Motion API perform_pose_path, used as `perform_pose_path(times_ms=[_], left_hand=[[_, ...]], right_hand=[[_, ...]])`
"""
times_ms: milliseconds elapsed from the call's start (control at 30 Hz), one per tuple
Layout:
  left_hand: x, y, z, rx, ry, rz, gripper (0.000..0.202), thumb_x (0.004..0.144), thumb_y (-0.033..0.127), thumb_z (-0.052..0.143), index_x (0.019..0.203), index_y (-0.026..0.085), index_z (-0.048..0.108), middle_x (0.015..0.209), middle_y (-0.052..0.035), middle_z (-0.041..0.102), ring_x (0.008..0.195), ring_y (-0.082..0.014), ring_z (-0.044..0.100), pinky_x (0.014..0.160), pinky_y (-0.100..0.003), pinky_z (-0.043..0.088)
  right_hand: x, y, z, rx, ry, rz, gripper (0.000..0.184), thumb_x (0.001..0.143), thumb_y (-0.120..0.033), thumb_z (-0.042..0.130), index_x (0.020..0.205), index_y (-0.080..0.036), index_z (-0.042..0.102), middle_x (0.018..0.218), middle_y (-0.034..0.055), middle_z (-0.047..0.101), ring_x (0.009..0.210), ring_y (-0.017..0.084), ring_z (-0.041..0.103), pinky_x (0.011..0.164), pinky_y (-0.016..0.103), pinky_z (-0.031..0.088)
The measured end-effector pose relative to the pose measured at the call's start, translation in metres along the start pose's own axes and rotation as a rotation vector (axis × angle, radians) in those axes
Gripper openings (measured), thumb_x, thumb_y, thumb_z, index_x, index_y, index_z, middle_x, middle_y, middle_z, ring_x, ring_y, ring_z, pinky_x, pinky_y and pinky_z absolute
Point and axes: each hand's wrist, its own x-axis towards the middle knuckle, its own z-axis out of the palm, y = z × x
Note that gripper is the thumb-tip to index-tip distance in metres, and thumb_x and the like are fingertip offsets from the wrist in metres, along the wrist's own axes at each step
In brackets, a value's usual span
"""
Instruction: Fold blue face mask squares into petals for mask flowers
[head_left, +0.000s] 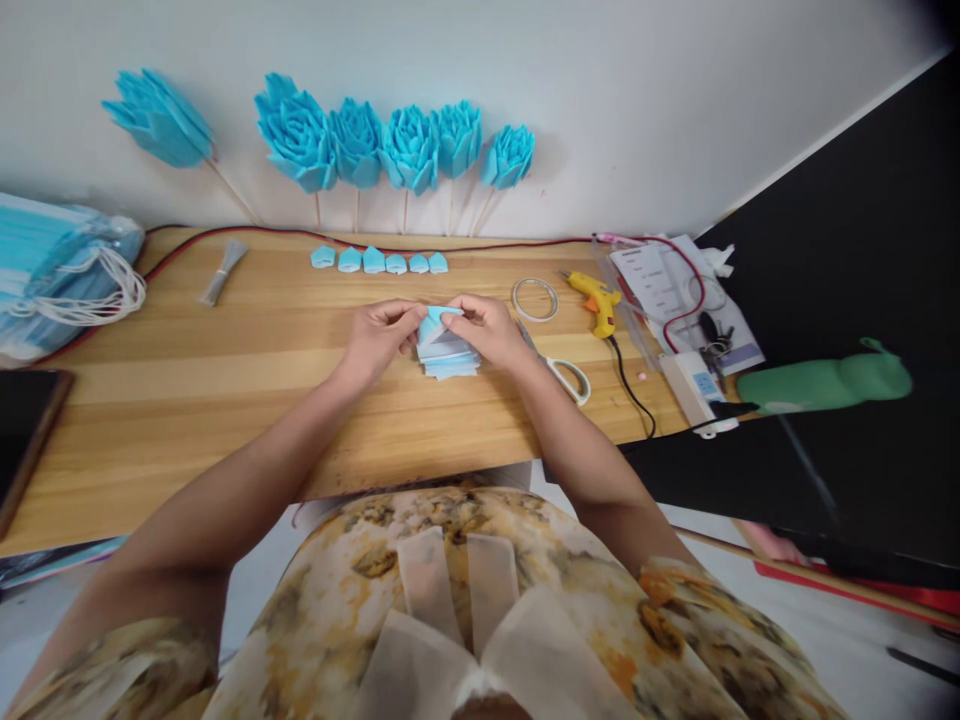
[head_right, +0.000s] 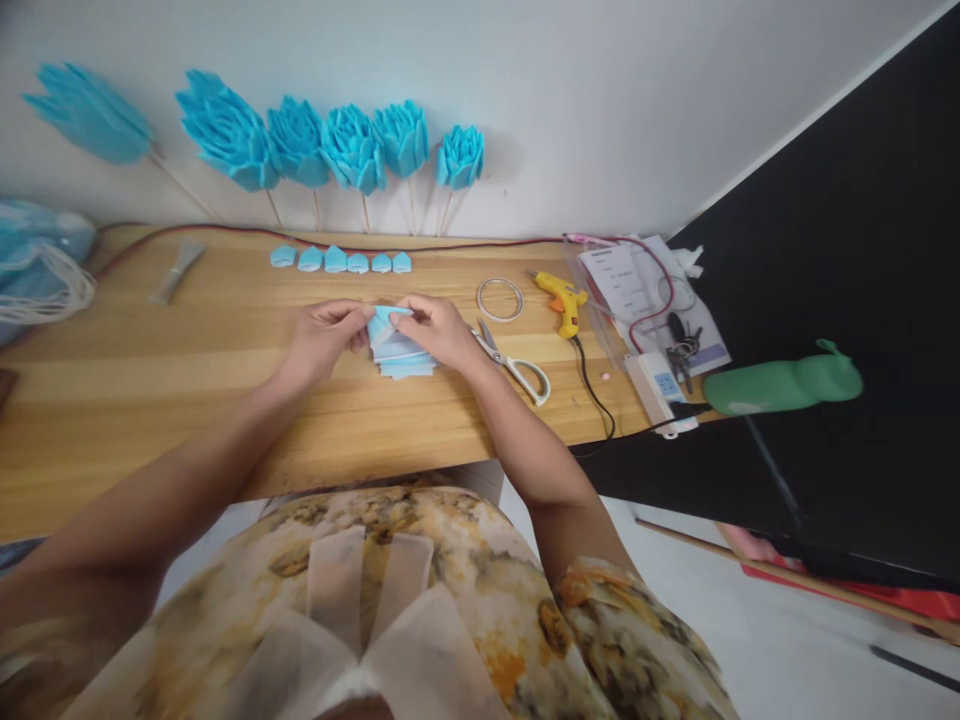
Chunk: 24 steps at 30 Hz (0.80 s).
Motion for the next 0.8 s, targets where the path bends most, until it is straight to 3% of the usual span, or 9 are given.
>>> perform_pose_path(times_ms=[267,400,800], left_hand=[[-0.002,-0.001,0.001,0.038,-0.002,0.039,0.029,0.077,0.042,0.072,0.064,0.017,0.066,0.054,0.001,0.057,0.047,-0.0074,0.046,0.045,-0.021,0.038],[-0.002,-0.003,0.002,0.035,0.0,0.04,0.029,0.077,0.044,0.072,0.068,0.017,0.068,0.055,0.0006,0.058,0.047,-0.0076,0.047,0.046,-0.021,0.039],[-0.005,-0.002,0.003,-0.019,-0.107,-0.026,0.032,0.078,0.047,0.07,0.07,0.015,0.071,0.064,-0.0035,0.067,0.049,-0.0082,0.05,0.047,-0.021,0.041]], right_hand=[[-0.004,-0.007,0.0,-0.034,-0.025,0.006,0.035,0.084,-0.053,0.065,0.076,-0.019,0.061,0.069,-0.0034,0.055,0.064,0.011,0.047,0.06,0.023,0.036],[-0.003,-0.005,0.0,-0.104,0.027,-0.02,0.032,0.085,-0.048,0.064,0.073,-0.019,0.059,0.068,-0.0032,0.053,0.065,0.011,0.046,0.06,0.024,0.034],[-0.001,-0.014,-0.001,0.035,0.141,-0.008,0.033,0.083,-0.049,0.063,0.07,-0.02,0.051,0.066,-0.0044,0.044,0.063,0.01,0.039,0.06,0.025,0.032]])
